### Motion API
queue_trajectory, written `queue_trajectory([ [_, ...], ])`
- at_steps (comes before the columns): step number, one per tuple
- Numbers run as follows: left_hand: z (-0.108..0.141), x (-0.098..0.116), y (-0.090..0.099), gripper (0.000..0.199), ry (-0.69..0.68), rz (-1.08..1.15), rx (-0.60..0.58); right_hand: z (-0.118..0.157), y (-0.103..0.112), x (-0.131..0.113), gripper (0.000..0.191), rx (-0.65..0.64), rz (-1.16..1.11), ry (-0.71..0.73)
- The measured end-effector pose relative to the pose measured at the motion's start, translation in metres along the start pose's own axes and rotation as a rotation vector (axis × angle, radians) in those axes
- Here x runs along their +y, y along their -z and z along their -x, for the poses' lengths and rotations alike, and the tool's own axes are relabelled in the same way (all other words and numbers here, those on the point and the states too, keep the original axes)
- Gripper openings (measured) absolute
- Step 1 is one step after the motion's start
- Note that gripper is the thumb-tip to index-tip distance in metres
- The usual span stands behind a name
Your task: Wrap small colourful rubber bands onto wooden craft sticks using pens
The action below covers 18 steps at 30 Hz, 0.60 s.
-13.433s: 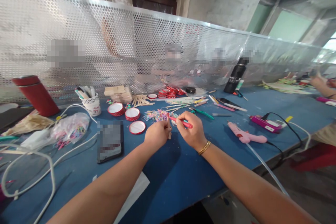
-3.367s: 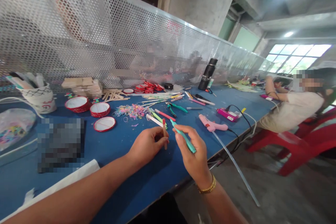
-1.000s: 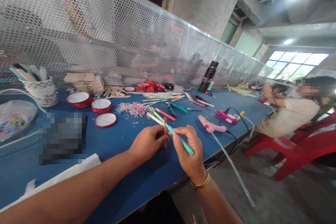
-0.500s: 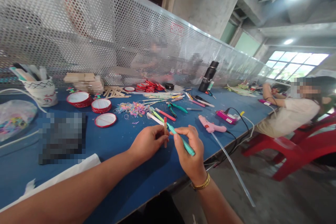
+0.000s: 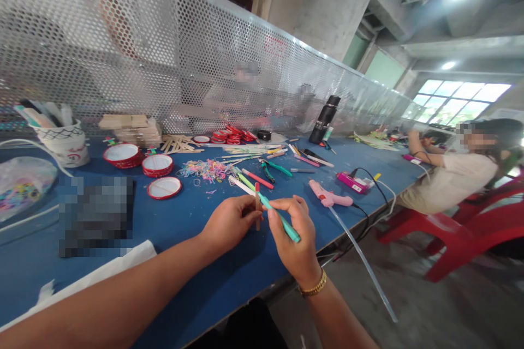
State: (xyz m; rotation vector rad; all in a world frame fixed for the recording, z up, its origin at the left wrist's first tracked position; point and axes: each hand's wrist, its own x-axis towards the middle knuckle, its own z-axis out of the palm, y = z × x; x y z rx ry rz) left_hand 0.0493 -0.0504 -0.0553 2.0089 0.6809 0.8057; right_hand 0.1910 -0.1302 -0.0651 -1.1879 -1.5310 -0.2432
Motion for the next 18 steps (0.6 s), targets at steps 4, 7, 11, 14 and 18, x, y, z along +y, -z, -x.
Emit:
queue_trajectory([
  [4, 0.0001, 0.0003, 0.0004, 0.013, 0.005, 0.003, -0.014, 0.0000, 0.0002, -0.0001, 0.009, 0.036, 0.007, -0.019],
  [7, 0.0005, 0.0007, 0.0003, 0.012, 0.002, 0.001, -0.009, 0.0004, 0.0009, -0.0005, 0.009, 0.022, -0.011, -0.013],
  [11, 0.0006, 0.0006, 0.0002, 0.012, 0.000, 0.003, -0.008, 0.0009, 0.0011, -0.0009, 0.009, -0.016, -0.010, 0.000],
  [14, 0.0001, -0.0004, 0.0002, 0.012, -0.005, 0.008, -0.013, 0.0007, 0.0004, -0.0006, 0.009, -0.017, 0.005, 0.001],
  [18, -0.0007, -0.0022, -0.0001, 0.011, 0.007, 0.023, -0.015, 0.0005, 0.0001, -0.0011, 0.008, 0.029, 0.040, 0.001],
])
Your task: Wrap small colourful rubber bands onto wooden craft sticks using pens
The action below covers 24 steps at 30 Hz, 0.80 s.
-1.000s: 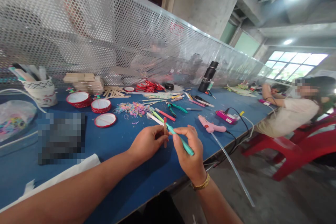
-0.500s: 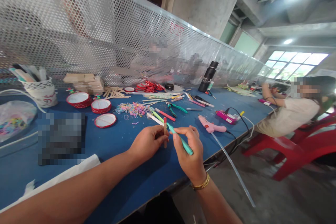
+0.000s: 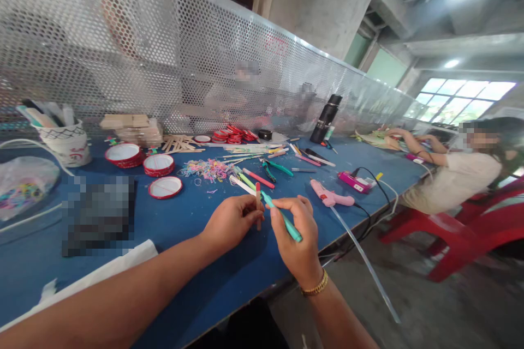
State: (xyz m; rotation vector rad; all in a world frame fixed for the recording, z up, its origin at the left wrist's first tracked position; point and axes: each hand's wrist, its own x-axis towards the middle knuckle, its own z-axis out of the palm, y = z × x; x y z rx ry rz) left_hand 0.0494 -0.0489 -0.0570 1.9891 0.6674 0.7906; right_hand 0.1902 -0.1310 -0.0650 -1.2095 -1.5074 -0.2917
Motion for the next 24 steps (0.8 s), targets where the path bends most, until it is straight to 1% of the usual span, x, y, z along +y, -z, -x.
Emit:
queue_trajectory([
  [2, -0.0001, -0.0007, -0.0003, 0.011, 0.006, -0.004, 0.003, 0.0000, 0.0006, -0.0010, 0.008, 0.006, 0.002, 0.007],
  [6, 0.0003, -0.0016, -0.0013, 0.011, 0.004, -0.003, 0.015, -0.0003, 0.0019, -0.0031, 0.007, -0.028, -0.007, 0.030],
  [14, 0.0001, -0.0011, -0.0018, 0.013, 0.016, -0.011, 0.028, -0.0012, 0.0013, -0.0045, 0.007, -0.048, 0.016, 0.014],
  [21, 0.0008, -0.0002, -0.0033, 0.011, 0.030, -0.008, 0.033, -0.0008, 0.0018, -0.0027, 0.006, 0.029, 0.038, -0.015],
  [24, 0.0009, 0.0008, -0.0032, 0.010, 0.034, -0.013, 0.037, -0.0005, 0.0027, -0.0041, 0.006, 0.020, 0.023, 0.004],
])
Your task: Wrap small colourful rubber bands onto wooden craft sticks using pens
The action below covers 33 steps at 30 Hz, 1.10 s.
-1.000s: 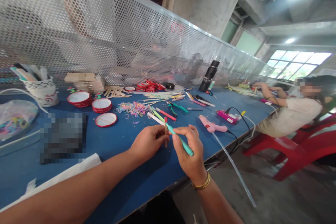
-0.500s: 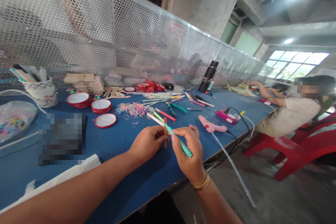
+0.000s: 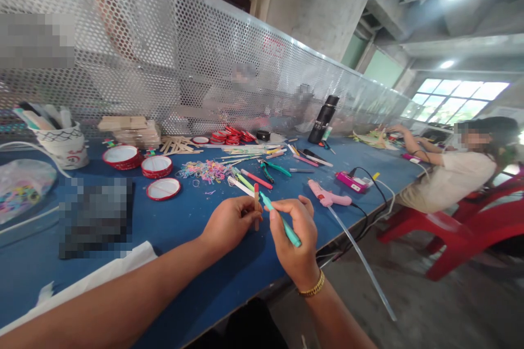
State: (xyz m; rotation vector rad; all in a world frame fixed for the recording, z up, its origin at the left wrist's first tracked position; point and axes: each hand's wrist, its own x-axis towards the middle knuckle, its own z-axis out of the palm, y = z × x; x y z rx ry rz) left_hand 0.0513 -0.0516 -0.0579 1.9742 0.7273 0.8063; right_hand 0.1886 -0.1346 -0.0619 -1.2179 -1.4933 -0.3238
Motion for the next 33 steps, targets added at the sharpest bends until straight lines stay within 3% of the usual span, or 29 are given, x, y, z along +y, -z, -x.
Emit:
queue_trajectory([
  [10, 0.0013, 0.0035, 0.0002, 0.011, 0.000, -0.048, 0.041, -0.0018, -0.0005, -0.0040, 0.007, -0.054, 0.004, 0.032],
  [19, 0.0001, 0.0003, 0.0000, 0.011, 0.004, -0.010, 0.009, -0.0008, -0.0005, -0.0009, 0.006, 0.013, 0.018, -0.001],
  [33, 0.0012, 0.0003, -0.0020, 0.012, -0.001, -0.005, 0.033, -0.0012, -0.0008, -0.0036, 0.006, -0.040, 0.038, 0.026],
])
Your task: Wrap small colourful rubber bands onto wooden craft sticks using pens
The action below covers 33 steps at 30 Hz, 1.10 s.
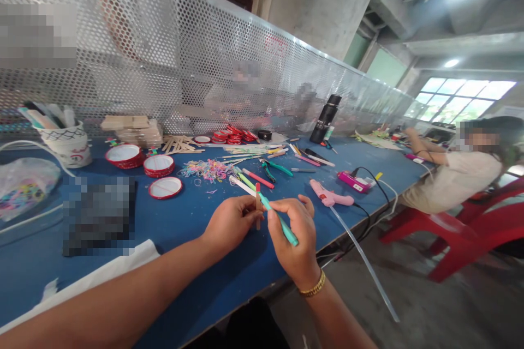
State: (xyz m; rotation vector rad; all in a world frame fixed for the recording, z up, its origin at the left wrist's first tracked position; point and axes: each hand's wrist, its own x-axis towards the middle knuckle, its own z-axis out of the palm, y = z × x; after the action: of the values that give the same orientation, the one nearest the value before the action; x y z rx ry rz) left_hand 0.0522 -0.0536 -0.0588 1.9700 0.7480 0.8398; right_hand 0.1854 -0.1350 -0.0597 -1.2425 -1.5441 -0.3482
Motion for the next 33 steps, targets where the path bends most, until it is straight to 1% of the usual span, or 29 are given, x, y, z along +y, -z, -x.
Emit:
queue_trajectory([
  [4, 0.0001, 0.0000, 0.0008, 0.011, 0.005, 0.003, -0.009, 0.0011, -0.0001, 0.0010, 0.006, 0.038, 0.010, -0.014],
  [13, 0.0003, 0.0022, 0.0011, 0.011, 0.013, -0.044, 0.014, 0.0000, 0.0006, -0.0020, 0.007, -0.011, 0.012, 0.024],
  [20, 0.0000, 0.0011, 0.0012, 0.011, 0.002, -0.010, -0.002, 0.0009, 0.0000, -0.0002, 0.006, 0.046, 0.024, -0.005],
  [28, 0.0012, 0.0031, 0.0013, 0.011, 0.001, -0.040, 0.014, -0.0006, 0.0015, -0.0039, 0.006, -0.005, 0.012, 0.027],
  [33, 0.0010, 0.0011, 0.0010, 0.011, -0.004, -0.026, 0.002, 0.0007, 0.0003, -0.0007, 0.006, 0.025, 0.037, 0.002],
])
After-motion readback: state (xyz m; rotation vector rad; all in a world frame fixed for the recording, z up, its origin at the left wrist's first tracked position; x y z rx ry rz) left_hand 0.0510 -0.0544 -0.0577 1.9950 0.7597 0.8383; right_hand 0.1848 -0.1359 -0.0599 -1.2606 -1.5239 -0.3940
